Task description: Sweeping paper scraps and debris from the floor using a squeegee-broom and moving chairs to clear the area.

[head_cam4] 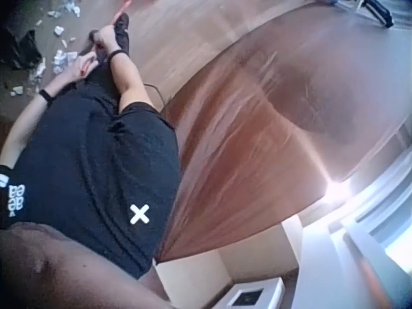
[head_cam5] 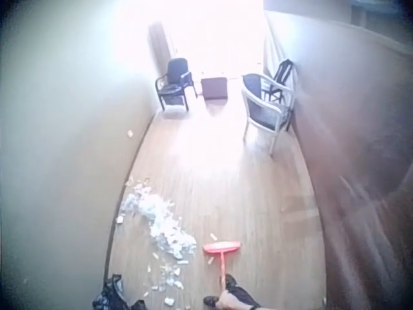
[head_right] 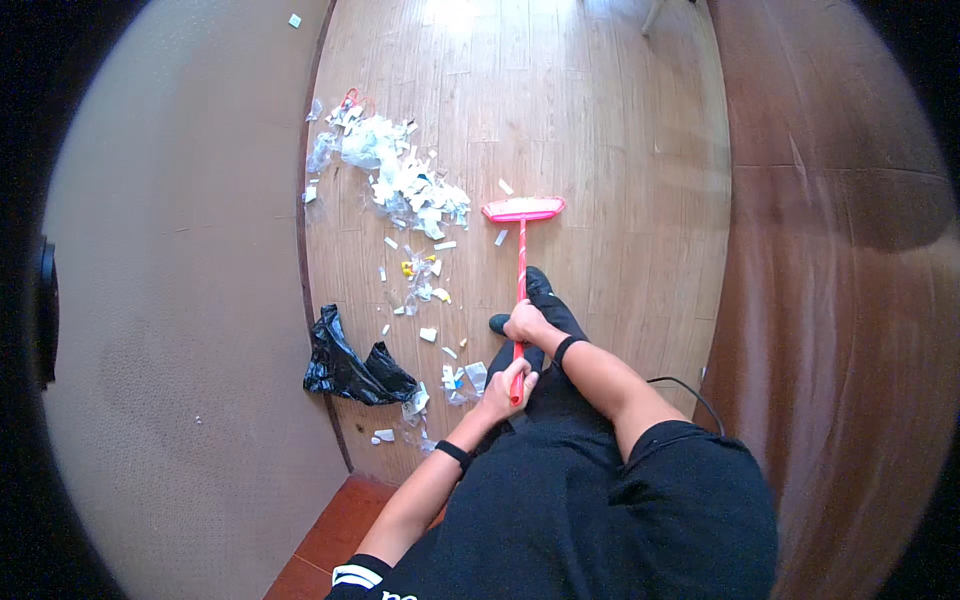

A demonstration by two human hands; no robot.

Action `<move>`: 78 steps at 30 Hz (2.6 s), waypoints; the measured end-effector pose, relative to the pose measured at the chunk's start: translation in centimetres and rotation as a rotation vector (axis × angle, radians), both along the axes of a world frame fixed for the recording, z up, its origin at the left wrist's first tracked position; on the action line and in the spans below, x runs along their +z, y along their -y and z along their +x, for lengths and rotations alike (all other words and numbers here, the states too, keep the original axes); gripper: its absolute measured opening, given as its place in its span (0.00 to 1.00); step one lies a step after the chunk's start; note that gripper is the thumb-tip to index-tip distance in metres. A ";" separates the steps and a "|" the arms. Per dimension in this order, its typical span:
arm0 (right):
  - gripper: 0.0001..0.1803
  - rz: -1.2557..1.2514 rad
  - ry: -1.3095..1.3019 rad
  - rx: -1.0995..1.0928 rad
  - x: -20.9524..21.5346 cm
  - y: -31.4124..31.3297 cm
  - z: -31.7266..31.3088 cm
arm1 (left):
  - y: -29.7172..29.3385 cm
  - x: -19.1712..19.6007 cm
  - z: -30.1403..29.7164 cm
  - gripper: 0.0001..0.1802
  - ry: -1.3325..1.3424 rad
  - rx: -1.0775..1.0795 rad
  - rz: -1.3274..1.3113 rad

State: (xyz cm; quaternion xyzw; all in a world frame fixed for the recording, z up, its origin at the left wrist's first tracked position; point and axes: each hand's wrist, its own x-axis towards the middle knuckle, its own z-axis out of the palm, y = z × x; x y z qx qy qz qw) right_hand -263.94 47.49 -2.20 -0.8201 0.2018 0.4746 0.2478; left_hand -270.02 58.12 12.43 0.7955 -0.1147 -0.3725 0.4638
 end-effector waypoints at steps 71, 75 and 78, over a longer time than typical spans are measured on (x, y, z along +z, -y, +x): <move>0.09 0.637 0.171 -0.439 5.6 2.3 4.5 | 0.0 2.0 4.7 0.21 -0.062 -0.072 0.167; 0.10 0.518 0.093 -0.444 8.3 2.3 7.0 | 1.1 5.7 5.1 0.33 0.300 0.065 0.213; 0.08 0.465 0.070 -0.464 7.8 3.3 8.3 | 1.4 5.2 4.9 0.42 0.275 0.195 0.172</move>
